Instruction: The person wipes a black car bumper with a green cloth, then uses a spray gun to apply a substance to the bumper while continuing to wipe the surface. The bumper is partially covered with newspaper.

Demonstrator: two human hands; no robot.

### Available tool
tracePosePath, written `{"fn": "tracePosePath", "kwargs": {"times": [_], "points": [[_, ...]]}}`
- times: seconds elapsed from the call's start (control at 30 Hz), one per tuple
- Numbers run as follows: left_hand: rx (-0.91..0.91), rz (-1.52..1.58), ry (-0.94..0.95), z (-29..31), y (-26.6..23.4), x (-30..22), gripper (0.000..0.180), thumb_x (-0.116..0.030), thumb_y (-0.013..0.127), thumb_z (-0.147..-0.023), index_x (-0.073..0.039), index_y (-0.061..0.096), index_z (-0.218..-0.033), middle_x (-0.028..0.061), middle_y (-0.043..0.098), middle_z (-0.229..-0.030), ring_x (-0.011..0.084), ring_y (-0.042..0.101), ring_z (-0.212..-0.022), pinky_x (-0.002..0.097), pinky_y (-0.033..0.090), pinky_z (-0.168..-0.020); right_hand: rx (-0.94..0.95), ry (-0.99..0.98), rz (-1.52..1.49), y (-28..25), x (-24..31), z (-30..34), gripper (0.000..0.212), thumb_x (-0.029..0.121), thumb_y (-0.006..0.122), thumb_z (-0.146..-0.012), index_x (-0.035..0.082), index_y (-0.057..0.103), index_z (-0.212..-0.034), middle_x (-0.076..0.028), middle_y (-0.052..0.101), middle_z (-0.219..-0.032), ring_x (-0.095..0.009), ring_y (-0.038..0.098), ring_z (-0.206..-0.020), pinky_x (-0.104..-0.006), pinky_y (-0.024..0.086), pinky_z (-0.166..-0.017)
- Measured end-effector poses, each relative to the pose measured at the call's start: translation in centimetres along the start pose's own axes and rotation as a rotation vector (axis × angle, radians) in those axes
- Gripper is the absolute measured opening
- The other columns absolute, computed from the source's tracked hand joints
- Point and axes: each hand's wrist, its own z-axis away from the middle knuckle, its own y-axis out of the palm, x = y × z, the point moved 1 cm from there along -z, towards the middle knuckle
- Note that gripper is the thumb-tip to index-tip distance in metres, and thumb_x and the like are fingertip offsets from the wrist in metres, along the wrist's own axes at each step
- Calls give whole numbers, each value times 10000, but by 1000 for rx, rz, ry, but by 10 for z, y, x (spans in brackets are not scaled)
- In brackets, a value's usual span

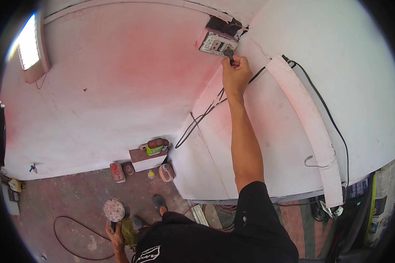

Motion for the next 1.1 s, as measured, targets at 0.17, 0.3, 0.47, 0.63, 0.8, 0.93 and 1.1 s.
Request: {"fn": "tracePosePath", "kwargs": {"times": [0.17, 0.3, 0.47, 0.63, 0.8, 0.93, 1.1], "points": [[196, 86, -86, -1, 6, -37, 384, -91, 739, -1038, 58, 668, -1384, 108, 751, -1192, 197, 693, -1035, 349, 551, -925, 92, -124, 110, -17, 10, -12, 212, 100, 846, -930, -63, 749, -1026, -103, 753, -797, -158, 679, -690, -343, 556, -661], [233, 47, 12, -9, 6, -32, 339, -87, 726, -1026, 60, 692, -1330, 88, 758, -1140, 178, 681, -1017, 339, 543, -908, 167, -185, 245, -27, 22, -21, 209, 133, 838, -942, -40, 747, -1017, -129, 740, -759, -214, 699, -668, -384, 561, -661], [225, 30, 30, -15, 8, -34, 314, -87, 720, -1022, 58, 697, -1299, 71, 756, -1116, 160, 670, -1005, 331, 536, -898, 237, -235, 397, -31, 33, -25, 216, 155, 823, -952, -31, 742, -1025, -167, 723, -754, -294, 699, -658, -422, 568, -668], [158, 45, -4, -12, 14, -35, 320, -101, 740, -1026, 56, 692, -1301, 75, 754, -1115, 164, 669, -1001, 339, 538, -900, 301, -292, 473, -33, 34, -31, 238, 170, 824, -966, -44, 752, -1045, -167, 743, -770, -246, 702, -673, -398, 566, -660], [162, 60, -15, -16, 13, -23, 357, -116, 756, -1027, 60, 689, -1330, 86, 749, -1140, 173, 668, -1032, 350, 536, -922, 345, -296, 506, -36, 32, -55, 266, 194, 827, -968, -47, 772, -1069, -175, 760, -789, -240, 721, -684, -396, 574, -669], [168, 57, -47, -19, 6, -16, 377, -135, 776, -1023, 59, 697, -1336, 101, 732, -1201, 190, 655, -1092, 365, 526, -959, 309, -274, 530, -29, 39, -43, 283, 210, 820, -976, -53, 773, -1068, -193, 773, -813, -280, 750, -707, -412, 584, -692], [73, -76, 36, -20, -5, 7, 376, -154, 782, -1019, 48, 705, -1327, 107, 721, -1216, 202, 651, -1088, 376, 521, -964, 247, -278, 544, -13, 41, -32, 274, 197, 804, -982, -56, 760, -1078, -238, 791, -883, -375, 791, -807, -468, 606, -752]]}}
